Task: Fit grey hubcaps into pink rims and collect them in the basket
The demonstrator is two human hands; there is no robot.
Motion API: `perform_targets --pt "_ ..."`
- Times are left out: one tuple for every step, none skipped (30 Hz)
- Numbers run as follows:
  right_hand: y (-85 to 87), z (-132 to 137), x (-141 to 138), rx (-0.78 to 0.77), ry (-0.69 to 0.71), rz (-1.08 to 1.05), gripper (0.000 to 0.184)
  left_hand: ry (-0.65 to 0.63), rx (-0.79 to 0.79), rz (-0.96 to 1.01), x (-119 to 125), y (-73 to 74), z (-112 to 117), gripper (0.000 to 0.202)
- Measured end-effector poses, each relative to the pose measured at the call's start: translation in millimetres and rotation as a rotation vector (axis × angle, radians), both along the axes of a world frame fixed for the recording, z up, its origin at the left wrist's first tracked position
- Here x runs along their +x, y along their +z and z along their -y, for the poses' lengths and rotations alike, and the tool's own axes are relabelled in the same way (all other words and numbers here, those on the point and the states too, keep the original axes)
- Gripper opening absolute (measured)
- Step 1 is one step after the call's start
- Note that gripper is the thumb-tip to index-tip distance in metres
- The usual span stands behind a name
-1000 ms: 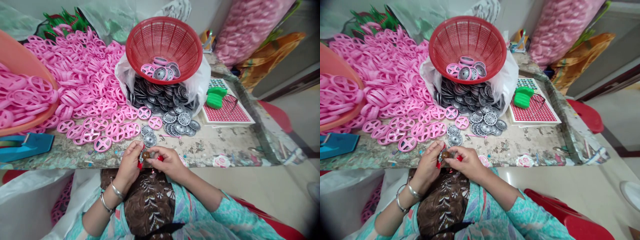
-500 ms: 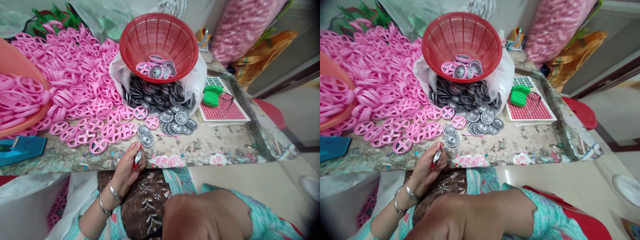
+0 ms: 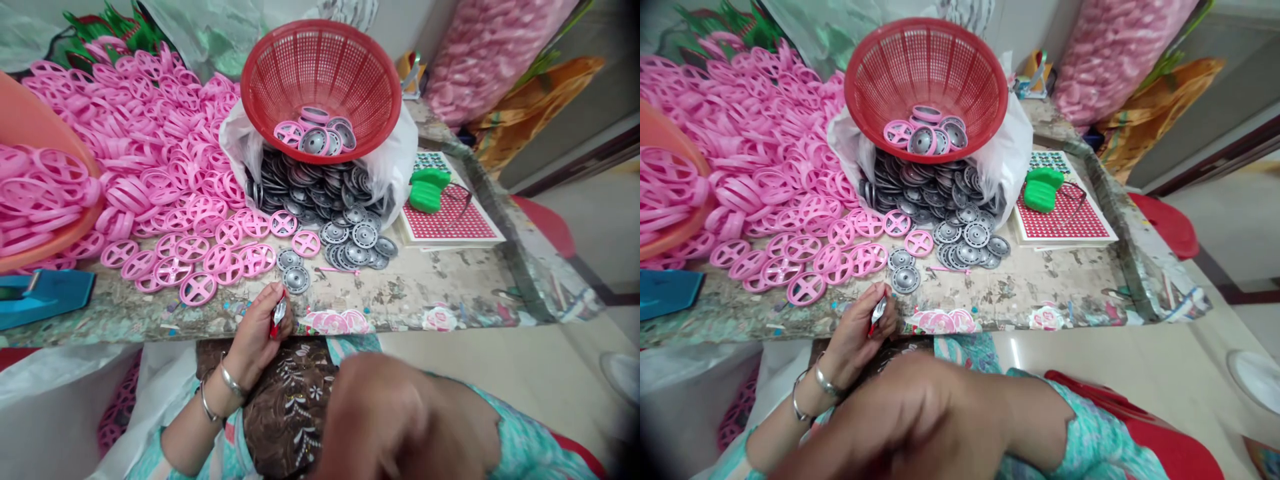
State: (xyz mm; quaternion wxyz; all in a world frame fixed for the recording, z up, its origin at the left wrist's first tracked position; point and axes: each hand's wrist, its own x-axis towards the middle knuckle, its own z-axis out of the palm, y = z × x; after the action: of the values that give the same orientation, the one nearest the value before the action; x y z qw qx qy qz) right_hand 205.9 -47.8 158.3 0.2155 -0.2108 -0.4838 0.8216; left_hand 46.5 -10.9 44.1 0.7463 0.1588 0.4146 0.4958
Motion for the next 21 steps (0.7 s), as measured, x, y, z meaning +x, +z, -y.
perform_targets --pt "-11.7 -7 -2 -0.008 -0.094 0.02 0.036 0.03 0.006 -0.016 0 0.2 0 0.026" --pt "-25.6 -15 -5 -0.002 -0.252 0.041 0.03 0.061 0.018 -0.034 1 0.4 0 0.026" --pt "-40.9 -23 -8 0.02 -0.451 0.093 0.027 0.091 0.032 -0.054 2 0.7 1 0.026" --pt "-56.6 -30 -11 0.05 -0.643 0.157 0.026 0.118 0.045 -0.073 2 1.1 1 0.025" --pt "-71.6 -37 -14 0.077 -0.74 0.204 0.025 0.143 0.055 -0.09 3 1.7 1 0.026" --pt "-85.1 -43 -16 0.104 -0.774 0.253 0.025 0.161 0.061 -0.107 4 2.2 1 0.027" --pt "-96.3 -47 -18 0.143 -0.801 0.303 0.025 0.169 0.064 -0.121 5 2.7 1 0.028" --pt "-104.9 -51 -19 0.182 -0.803 0.345 0.024 0.169 0.065 -0.131 6 2.9 1 0.029" --pt "-110.9 -53 -20 0.22 -0.804 0.382 0.024 0.163 0.068 -0.141 6 2.9 1 0.03" --pt "-114.5 -54 -21 0.25 -0.805 0.407 0.023 0.162 0.072 -0.155 7 2.4 1 0.03" --pt "-115.9 -54 -21 0.268 -0.804 0.414 0.022 0.173 0.078 -0.171 7 1.7 1 0.03" --pt "-115.7 -53 -21 0.277 -0.803 0.405 0.021 0.197 0.085 -0.191 8 0.7 0 0.029" --pt "-114.3 -53 -21 0.282 -0.806 0.383 0.021 0.227 0.092 -0.209 8 -0.3 0 0.029" --pt "-112.2 -51 -21 0.293 -0.809 0.354 0.021 0.253 0.097 -0.225 8 -1.3 0 0.028" --pt "-109.7 -50 -21 0.318 -0.81 0.331 0.021 0.269 0.1 -0.236 8 -2.1 0 0.028" --pt "-107.2 -48 -21 0.361 -0.81 0.325 0.021 0.276 0.097 -0.24 7 -2.8 0 0.027" --pt "-104.9 -47 -20 0.421 -0.81 0.338 0.02 0.276 0.09 -0.24 7 -3.1 0 0.027" --pt "-103.1 -45 -19 0.488 -0.807 0.366 0.02 0.275 0.079 -0.234 7 -3.3 0 0.027" --pt "-101.8 -44 -18 0.553 -0.801 0.399 0.019 0.272 0.068 -0.225 7 -3.3 0 0.027" --pt "-101.2 -43 -17 0.609 -0.795 0.43 0.019 0.266 0.056 -0.218 7 -3.1 0 0.027" --pt "-101.2 -43 -16 0.655 -0.791 0.455 0.019 0.254 0.047 -0.213 7 -2.9 0 0.028"
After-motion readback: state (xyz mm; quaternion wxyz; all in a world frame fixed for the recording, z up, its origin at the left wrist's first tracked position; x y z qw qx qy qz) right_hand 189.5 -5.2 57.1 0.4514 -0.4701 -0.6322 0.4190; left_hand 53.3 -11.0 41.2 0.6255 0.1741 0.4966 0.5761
